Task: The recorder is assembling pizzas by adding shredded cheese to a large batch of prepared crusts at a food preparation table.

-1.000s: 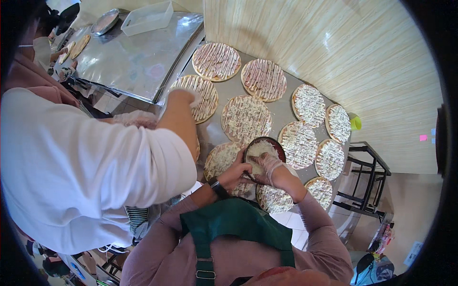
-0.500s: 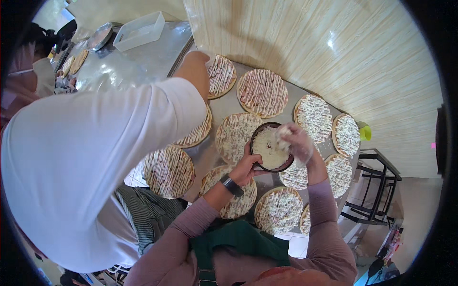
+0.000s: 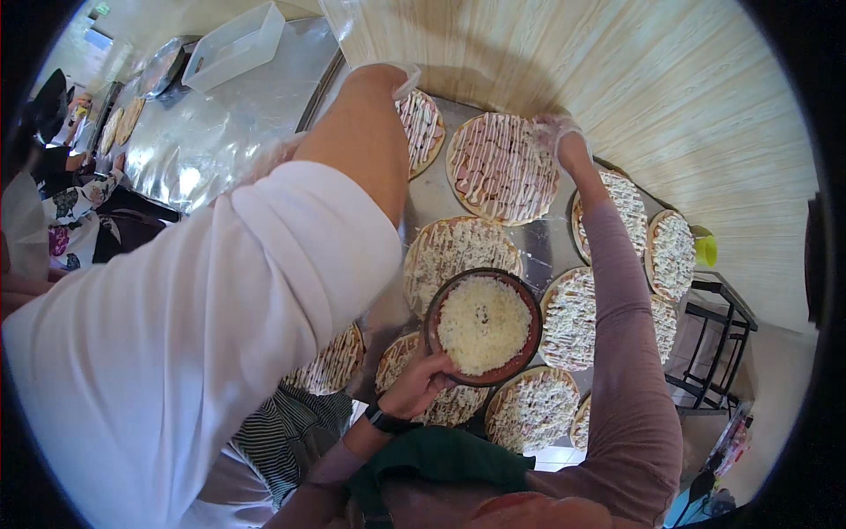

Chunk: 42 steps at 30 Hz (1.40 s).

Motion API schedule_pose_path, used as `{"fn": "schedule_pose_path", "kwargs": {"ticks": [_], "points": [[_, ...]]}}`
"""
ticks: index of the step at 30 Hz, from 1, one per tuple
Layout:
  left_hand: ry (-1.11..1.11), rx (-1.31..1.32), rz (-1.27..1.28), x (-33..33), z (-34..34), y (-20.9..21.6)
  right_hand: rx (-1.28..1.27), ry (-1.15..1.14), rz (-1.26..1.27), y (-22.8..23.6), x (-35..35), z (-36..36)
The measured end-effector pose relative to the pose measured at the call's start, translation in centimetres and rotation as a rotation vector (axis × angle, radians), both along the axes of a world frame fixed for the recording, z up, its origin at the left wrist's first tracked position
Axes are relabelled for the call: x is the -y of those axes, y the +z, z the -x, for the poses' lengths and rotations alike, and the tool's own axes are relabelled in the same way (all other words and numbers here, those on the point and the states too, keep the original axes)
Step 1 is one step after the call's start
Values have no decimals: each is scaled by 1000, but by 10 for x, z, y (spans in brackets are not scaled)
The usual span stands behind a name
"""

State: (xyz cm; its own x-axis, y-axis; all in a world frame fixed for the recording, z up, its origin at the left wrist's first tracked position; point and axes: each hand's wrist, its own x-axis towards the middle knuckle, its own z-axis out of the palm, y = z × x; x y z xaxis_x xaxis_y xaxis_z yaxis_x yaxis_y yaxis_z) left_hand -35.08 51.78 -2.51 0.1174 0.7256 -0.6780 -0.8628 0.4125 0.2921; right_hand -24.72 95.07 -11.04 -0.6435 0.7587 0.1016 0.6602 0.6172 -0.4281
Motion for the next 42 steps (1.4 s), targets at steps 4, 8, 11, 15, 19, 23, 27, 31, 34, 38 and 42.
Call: {"fn": "schedule_pose_path", "kwargs": {"ticks": [4, 8, 11, 15, 19, 23, 27, 31, 34, 38, 42], "points": [[103, -55, -33, 24, 3, -17, 137, 148, -185, 25, 29, 49], [90, 161, -72, 51, 12, -45, 272, 140, -170, 14, 38, 76], [53, 88, 61, 37, 16, -17, 124, 219, -158, 10, 54, 88], [46, 37, 131, 34, 12, -8, 143, 325, -215, -5, 83, 99], [22, 15, 73, 55, 13, -30, 2, 416, -242, -27, 101, 82], [143, -9, 128, 20, 10, 18, 92, 533, -164, -23, 121, 54], [145, -22, -10, 76, 15, -45, 408, 443, -33, 47, 129, 71], [118, 29, 77, 65, 8, -18, -139, 203, 263, 29, 99, 65], [36, 7, 167, 54, 7, 3, -73, 170, -22, 9, 69, 80], [105, -26, 111, 54, 6, 1, -70, 159, -75, 32, 80, 86], [210, 0, -12, 73, 0, -35, -134, 80, -124, 76, 111, 52]]}}
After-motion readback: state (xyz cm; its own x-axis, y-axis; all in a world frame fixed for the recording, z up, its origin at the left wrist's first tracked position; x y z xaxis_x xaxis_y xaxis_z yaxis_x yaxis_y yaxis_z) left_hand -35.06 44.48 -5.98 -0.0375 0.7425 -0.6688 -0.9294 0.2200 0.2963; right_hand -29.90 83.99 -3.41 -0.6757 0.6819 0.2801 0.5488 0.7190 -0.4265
